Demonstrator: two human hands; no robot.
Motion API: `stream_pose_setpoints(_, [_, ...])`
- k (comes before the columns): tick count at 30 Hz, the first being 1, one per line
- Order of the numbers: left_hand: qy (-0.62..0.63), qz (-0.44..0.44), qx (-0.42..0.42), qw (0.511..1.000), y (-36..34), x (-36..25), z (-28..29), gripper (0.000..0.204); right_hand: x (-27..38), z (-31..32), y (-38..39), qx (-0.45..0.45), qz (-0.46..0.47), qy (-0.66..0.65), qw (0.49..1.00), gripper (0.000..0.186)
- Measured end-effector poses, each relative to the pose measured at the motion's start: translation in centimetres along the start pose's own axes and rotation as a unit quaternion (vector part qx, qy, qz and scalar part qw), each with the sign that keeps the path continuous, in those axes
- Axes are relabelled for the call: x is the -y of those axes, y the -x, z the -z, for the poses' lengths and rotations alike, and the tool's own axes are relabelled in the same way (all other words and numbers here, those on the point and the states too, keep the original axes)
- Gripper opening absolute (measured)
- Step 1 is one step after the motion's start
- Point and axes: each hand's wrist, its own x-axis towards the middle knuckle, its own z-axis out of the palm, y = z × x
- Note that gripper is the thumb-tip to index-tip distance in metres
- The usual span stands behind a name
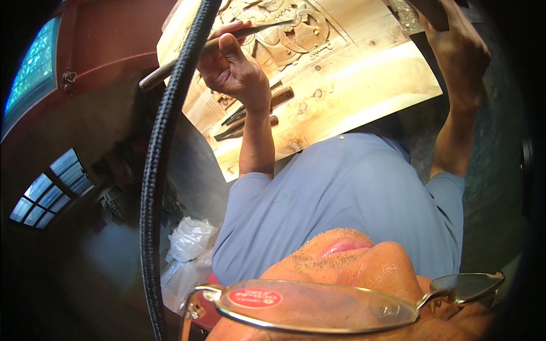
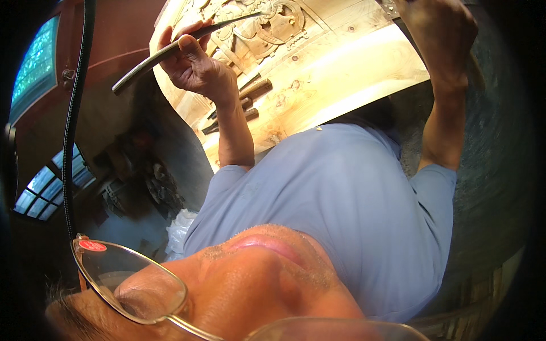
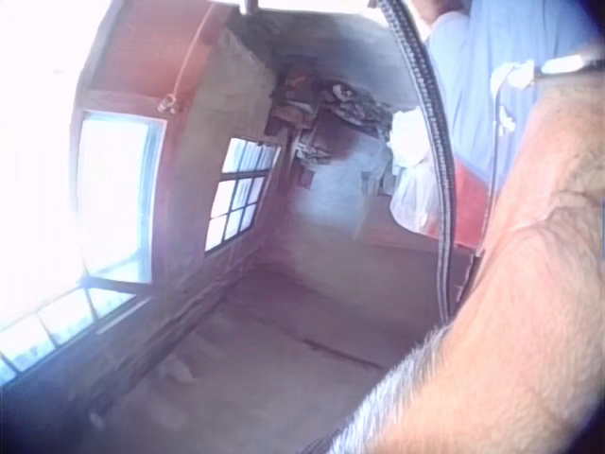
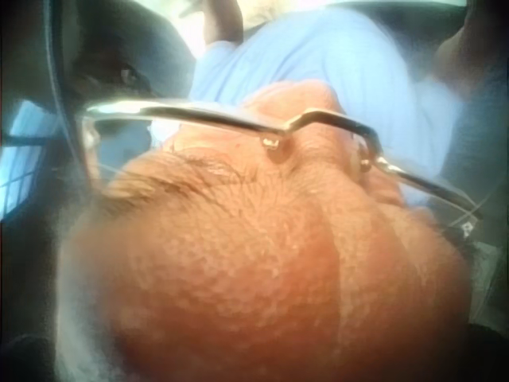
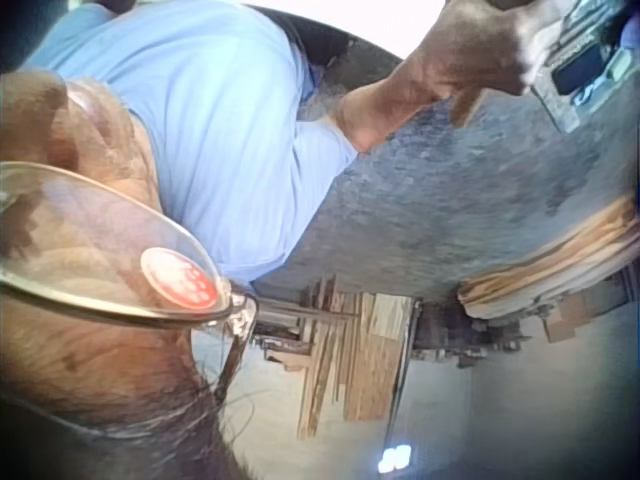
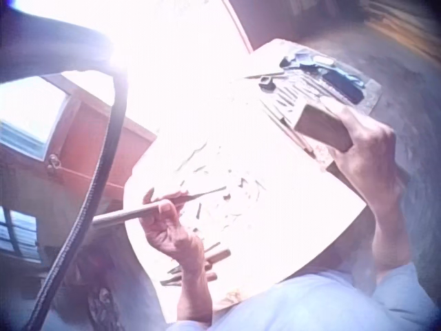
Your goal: The person carves detailed figures into a large wooden board using various chisels and a mallet.
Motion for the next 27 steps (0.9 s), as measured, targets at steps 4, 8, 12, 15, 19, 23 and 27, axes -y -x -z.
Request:
stream_pose_setpoints(4, [-0.071,-0.03,-0.004,0.997,0.5,-0.9,1.3,0.036,-5.4,-3.1,6.6,0.189,-0.008,0.08,0.979,0.057])
stream_pose_setpoints(8, [-0.106,-0.051,-0.027,0.993,1.0,-1.3,2.2,0.031,-3.1,-4.9,9.3,0.249,-0.047,0.092,0.963,0.061])
stream_pose_setpoints(12, [-0.101,-0.029,-0.031,0.994,2.0,-1.0,3.1,0.03,-2.6,-6.1,11.2,0.244,-0.011,0.084,0.966,0.068])
stream_pose_setpoints(15, [-0.08,-0.038,-0.029,0.996,2.0,-0.1,3.3,0.03,-2.4,-6.1,11.3,0.256,-0.007,0.088,0.963,0.07])
stream_pose_setpoints(19, [-0.061,-0.009,-0.034,0.998,2.6,0.7,2.6,0.024,-2.4,-6.5,11.4,0.248,-0.001,0.091,0.965,0.07])
stream_pose_setpoints(23, [-0.078,0.065,-0.023,0.995,3.9,0.6,2.5,0.033,-2.0,-6.5,11.4,0.235,0.001,0.092,0.968,0.069])
stream_pose_setpoints(27, [-0.027,0.038,0.037,0.998,5.0,2.5,1.4,0.021,-1.8,-6.8,11.4,0.219,0.007,0.098,0.971,0.064])
